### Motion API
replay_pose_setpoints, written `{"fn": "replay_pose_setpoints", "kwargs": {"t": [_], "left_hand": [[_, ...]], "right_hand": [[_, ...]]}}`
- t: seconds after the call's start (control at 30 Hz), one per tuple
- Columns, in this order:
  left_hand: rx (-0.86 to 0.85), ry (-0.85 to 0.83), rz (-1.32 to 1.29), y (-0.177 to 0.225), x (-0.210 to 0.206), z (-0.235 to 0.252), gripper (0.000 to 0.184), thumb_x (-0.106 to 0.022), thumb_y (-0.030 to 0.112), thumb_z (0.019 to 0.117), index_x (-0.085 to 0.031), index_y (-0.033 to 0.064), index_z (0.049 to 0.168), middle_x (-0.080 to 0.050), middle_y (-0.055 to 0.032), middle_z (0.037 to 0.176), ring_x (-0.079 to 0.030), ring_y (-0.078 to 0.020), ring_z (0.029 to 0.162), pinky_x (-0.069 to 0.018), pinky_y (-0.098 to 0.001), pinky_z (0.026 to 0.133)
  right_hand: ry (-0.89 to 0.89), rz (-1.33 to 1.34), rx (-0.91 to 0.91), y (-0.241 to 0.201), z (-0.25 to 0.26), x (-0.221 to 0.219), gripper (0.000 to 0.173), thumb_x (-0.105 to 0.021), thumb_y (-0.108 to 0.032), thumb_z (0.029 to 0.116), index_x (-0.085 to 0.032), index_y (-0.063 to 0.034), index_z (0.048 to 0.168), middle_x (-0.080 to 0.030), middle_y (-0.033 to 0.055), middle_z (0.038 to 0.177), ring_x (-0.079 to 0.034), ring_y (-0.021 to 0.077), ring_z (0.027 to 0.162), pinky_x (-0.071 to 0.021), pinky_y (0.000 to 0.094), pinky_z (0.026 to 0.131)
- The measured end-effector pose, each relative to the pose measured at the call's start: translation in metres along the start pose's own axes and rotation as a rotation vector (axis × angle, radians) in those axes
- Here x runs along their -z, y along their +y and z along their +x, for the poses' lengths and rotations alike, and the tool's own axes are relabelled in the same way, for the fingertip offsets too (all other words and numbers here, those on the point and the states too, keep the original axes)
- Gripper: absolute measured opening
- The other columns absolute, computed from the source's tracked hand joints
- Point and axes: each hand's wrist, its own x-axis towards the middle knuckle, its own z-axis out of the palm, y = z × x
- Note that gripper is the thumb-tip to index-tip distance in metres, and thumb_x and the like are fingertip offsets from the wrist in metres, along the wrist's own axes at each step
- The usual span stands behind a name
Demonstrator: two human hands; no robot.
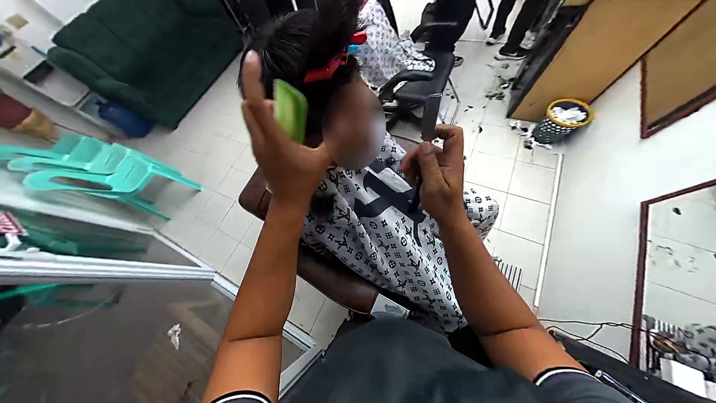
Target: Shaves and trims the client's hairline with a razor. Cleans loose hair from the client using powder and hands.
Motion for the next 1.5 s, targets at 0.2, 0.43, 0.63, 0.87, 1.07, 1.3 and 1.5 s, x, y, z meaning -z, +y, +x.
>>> {"fn": "replay_pose_setpoints", "kwargs": {"t": [0.2,0.43,0.63,0.87,1.07,1.3,1.5], "left_hand": [[0.034,-0.087,0.219,-0.015,-0.021,0.012,0.118,-0.086,0.056,0.0738,-0.027,-0.0021,0.159,-0.055,-0.0305,0.124,-0.062,-0.0358,0.102,-0.0555,-0.0449,0.084],[0.024,-0.191,0.205,-0.040,-0.009,0.035,0.096,-0.076,0.056,0.0854,-0.038,0.0007,0.154,-0.060,-0.0217,0.135,-0.063,-0.0268,0.115,-0.0520,-0.0388,0.099],[0.017,-0.226,0.153,-0.048,-0.011,0.039,0.094,-0.076,0.056,0.0848,-0.040,0.0021,0.154,-0.061,-0.0167,0.139,-0.063,-0.0230,0.121,-0.0510,-0.0382,0.103],[0.022,-0.234,0.124,-0.055,-0.011,0.042,0.092,-0.077,0.054,0.0838,-0.042,0.0038,0.153,-0.064,-0.0142,0.133,-0.066,-0.0198,0.114,-0.0532,-0.0361,0.097],[0.019,-0.232,0.092,-0.057,-0.012,0.042,0.093,-0.077,0.054,0.0836,-0.042,0.0029,0.153,-0.063,-0.0155,0.135,-0.065,-0.0205,0.116,-0.0524,-0.0356,0.098],[0.037,-0.245,0.093,-0.056,-0.011,0.043,0.093,-0.078,0.052,0.0835,-0.041,0.0020,0.153,-0.061,-0.0174,0.137,-0.064,-0.0238,0.119,-0.0517,-0.0387,0.101],[0.032,-0.242,0.095,-0.058,-0.011,0.043,0.094,-0.078,0.053,0.0829,-0.041,0.0026,0.153,-0.061,-0.0163,0.138,-0.062,-0.0228,0.122,-0.0500,-0.0376,0.103]], "right_hand": [[0.016,0.004,0.021,0.025,0.016,-0.034,0.018,-0.056,-0.008,0.1023,-0.063,0.0028,0.116,-0.068,0.0109,0.117,-0.068,0.0105,0.096,-0.0590,0.0262,0.076],[0.058,-0.165,-0.015,0.043,0.026,-0.066,0.016,-0.065,-0.015,0.0974,-0.073,-0.0027,0.105,-0.061,0.0146,0.138,-0.065,0.0145,0.108,-0.0541,0.0276,0.089],[0.144,-0.206,-0.035,0.041,0.030,-0.077,0.017,-0.062,-0.014,0.0992,-0.071,-0.0014,0.106,-0.062,0.0146,0.135,-0.065,0.0126,0.101,-0.0540,0.0244,0.085],[0.183,-0.243,-0.019,0.040,0.029,-0.086,0.017,-0.062,-0.013,0.0987,-0.072,-0.0003,0.105,-0.062,0.0163,0.133,-0.065,0.0132,0.101,-0.0541,0.0236,0.084],[0.197,-0.272,-0.037,0.038,0.029,-0.089,0.017,-0.062,-0.014,0.0991,-0.072,-0.0012,0.106,-0.061,0.0155,0.134,-0.065,0.0122,0.099,-0.0535,0.0234,0.083],[0.195,-0.290,-0.032,0.035,0.027,-0.093,0.019,-0.064,-0.014,0.0980,-0.073,-0.0005,0.108,-0.060,0.0169,0.134,-0.065,0.0149,0.103,-0.0552,0.0249,0.086],[0.210,-0.309,-0.038,0.032,0.026,-0.098,0.019,-0.064,-0.013,0.0973,-0.073,-0.0005,0.108,-0.059,0.0181,0.135,-0.065,0.0150,0.102,-0.0548,0.0246,0.085]]}}
